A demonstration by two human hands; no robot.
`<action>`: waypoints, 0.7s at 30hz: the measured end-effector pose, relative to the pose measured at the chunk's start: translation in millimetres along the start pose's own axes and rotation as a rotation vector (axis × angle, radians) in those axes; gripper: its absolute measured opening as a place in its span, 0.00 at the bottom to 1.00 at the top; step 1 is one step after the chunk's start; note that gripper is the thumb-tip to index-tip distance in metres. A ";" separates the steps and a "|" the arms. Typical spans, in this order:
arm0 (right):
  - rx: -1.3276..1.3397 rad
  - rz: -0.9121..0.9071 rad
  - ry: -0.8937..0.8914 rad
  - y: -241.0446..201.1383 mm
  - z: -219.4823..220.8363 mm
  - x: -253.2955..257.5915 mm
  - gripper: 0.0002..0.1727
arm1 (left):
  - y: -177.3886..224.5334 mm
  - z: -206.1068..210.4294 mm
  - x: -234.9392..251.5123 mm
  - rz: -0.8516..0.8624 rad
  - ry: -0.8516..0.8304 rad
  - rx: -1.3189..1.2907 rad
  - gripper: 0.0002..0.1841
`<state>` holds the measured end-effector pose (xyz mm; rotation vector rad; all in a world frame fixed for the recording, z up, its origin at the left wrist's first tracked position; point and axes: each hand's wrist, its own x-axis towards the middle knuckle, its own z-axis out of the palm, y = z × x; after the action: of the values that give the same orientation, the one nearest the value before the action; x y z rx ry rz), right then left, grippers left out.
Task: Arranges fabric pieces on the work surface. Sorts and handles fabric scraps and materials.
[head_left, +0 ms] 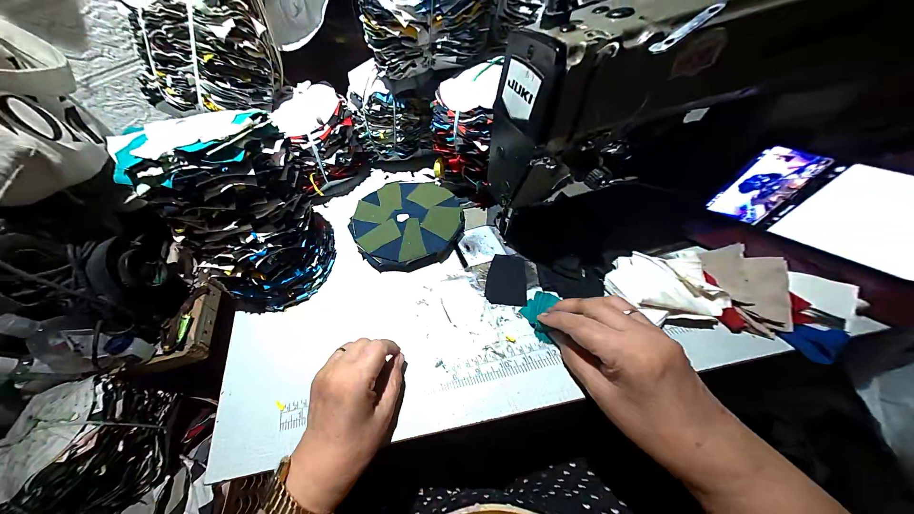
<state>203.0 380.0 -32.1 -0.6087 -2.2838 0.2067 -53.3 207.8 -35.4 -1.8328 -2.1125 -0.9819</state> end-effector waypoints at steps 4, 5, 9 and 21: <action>-0.033 0.029 0.052 5.7 -2.2 0.0 0.13 | 2.8 -0.4 -3.0 0.010 -0.006 0.032 0.09; -0.064 0.041 0.023 7.3 -5.7 -3.0 0.15 | 3.0 -0.4 -3.1 0.010 -0.003 0.035 0.09; -0.102 0.139 -0.089 9.8 -20.4 -14.3 0.17 | 1.0 -0.3 -3.0 0.009 -0.003 0.045 0.10; -0.133 0.168 -0.091 6.0 -17.7 1.9 0.10 | -0.8 1.8 0.0 0.018 -0.041 0.079 0.13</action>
<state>216.6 385.6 -20.3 -0.8779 -2.3482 0.1666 -53.6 208.9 -37.0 -1.8457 -2.1226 -0.8506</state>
